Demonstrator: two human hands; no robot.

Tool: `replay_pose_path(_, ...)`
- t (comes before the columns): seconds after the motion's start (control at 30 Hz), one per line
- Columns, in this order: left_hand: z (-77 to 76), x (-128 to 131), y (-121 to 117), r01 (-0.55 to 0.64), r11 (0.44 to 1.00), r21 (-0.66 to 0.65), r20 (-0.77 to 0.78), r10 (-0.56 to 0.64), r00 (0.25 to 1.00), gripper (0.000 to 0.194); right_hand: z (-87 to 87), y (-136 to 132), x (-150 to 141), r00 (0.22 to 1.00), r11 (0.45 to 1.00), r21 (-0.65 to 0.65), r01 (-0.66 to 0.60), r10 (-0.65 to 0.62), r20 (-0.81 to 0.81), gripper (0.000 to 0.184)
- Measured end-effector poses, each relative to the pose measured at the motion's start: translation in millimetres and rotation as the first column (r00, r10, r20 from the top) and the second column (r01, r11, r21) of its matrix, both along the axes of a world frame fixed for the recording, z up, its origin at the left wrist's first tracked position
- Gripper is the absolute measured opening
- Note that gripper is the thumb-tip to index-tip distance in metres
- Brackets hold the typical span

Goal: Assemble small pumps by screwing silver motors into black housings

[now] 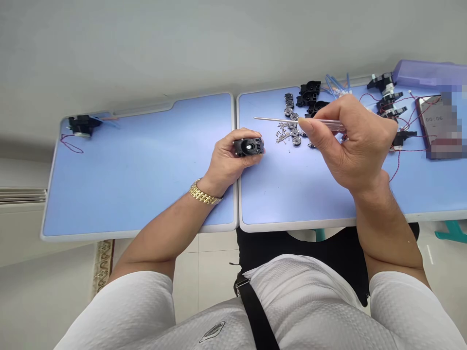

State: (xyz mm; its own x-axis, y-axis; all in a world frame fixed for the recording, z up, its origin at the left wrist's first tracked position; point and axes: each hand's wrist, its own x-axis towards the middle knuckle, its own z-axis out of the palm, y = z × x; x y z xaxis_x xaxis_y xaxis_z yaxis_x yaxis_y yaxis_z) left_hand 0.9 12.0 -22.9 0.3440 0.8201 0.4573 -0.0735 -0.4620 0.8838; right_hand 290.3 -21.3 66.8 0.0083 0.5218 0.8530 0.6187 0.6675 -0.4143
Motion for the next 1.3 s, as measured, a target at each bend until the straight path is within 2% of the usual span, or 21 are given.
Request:
replay_pose_path(0.17, -6.5, 0, 2, 0.055, 0.995, -0.086, 0.072, -0.049, 0.996, 0.048, 0.8, 0, 1, 1.000, 1.000, 0.003, -0.011, 0.011, 0.008, 0.040)
replay_pose_path(0.37, -6.6, 1, 1, 0.098, 0.984, -0.149, 0.111, -0.082, 0.990, 0.048, 1.4, -2, 0, 1.000, 1.000, -0.009, -0.004, 0.004, 0.018, 0.039)
replay_pose_path(0.67, 4.1, 1, -6, 0.000, 0.941, -0.339, -0.005, -0.002, 1.000, 0.067, 2.7, -2, 0, 0.999, 0.998, -0.056, -0.030, 0.029, -0.019, 0.039)
replay_pose_path(0.8, 5.3, 2, -6, 0.017, 0.934, -0.357, -0.004, -0.020, 1.000, 0.072, 2.6, -2, -1, 0.999, 0.997, -0.063, -0.039, 0.038, -0.005, 0.035)
replay_pose_path(1.17, 9.7, 4, -5, 0.047, 0.920, -0.388, 0.043, -0.032, 0.999, 0.070, 3.4, -3, -4, 1.000, 0.998, -0.066, -0.007, 0.006, -0.004, 0.047)
replay_pose_path(1.3, 12.2, 4, -5, 0.048, 0.913, -0.404, 0.029, -0.039, 0.999, 0.068, 3.9, -4, -5, 1.000, 0.998, -0.064, -0.029, 0.029, -0.007, 0.043)
